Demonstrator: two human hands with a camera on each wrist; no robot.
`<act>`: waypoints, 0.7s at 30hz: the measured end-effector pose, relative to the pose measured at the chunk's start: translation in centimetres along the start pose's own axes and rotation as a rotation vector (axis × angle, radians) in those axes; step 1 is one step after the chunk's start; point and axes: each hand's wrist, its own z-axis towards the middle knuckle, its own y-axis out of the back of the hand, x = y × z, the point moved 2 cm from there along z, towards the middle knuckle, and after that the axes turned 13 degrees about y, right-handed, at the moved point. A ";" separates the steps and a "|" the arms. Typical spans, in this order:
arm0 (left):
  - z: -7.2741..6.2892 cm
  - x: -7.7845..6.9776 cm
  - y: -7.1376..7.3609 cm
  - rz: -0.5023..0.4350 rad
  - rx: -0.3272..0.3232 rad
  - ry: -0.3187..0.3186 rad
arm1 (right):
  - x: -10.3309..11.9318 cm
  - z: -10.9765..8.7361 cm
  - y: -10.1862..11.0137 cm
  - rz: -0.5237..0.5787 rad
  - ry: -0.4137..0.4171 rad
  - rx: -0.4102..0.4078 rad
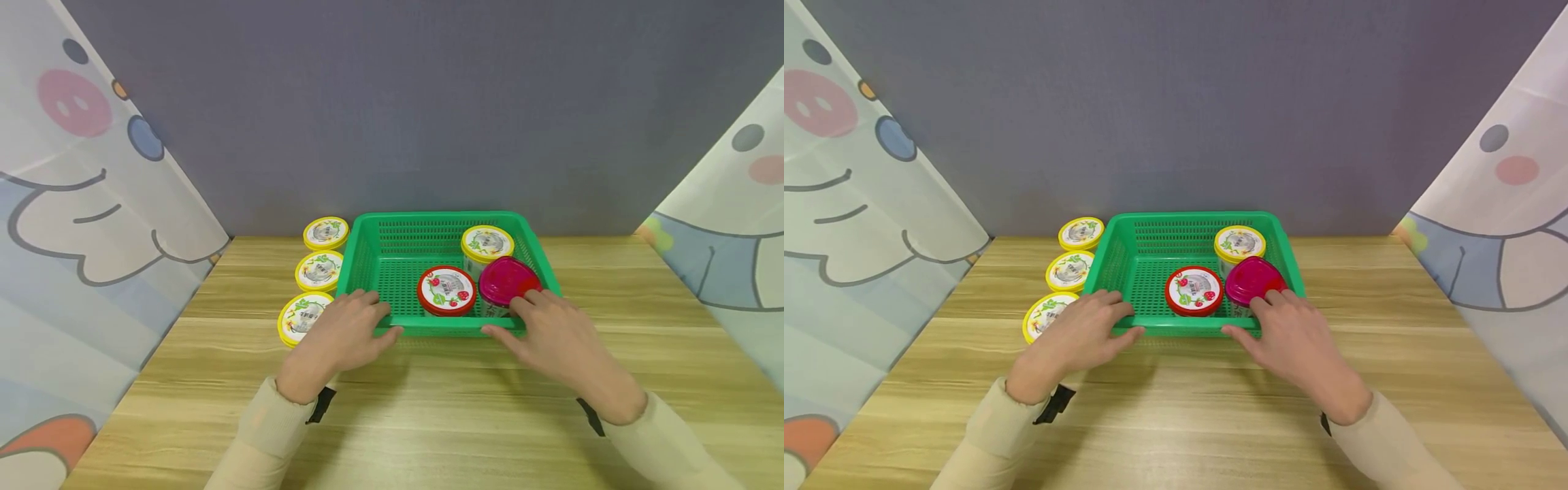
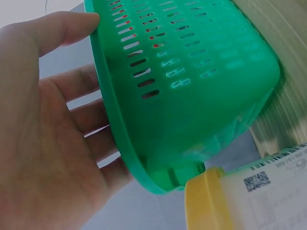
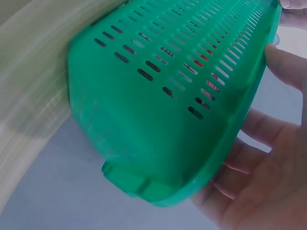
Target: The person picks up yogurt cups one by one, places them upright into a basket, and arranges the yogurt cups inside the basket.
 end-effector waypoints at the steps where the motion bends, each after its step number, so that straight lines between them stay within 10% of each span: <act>1: 0.0 0.1 0.0 0.002 -0.006 0.001 | 0.0 0.0 -0.1 0.004 -0.005 0.003; 10: 0.0 0.6 0.0 0.001 -0.051 0.039 | -0.2 0.0 -0.1 0.017 -0.028 0.035; 21: -0.5 2.4 0.6 0.016 0.032 0.242 | -0.2 0.1 0.0 0.018 -0.025 0.053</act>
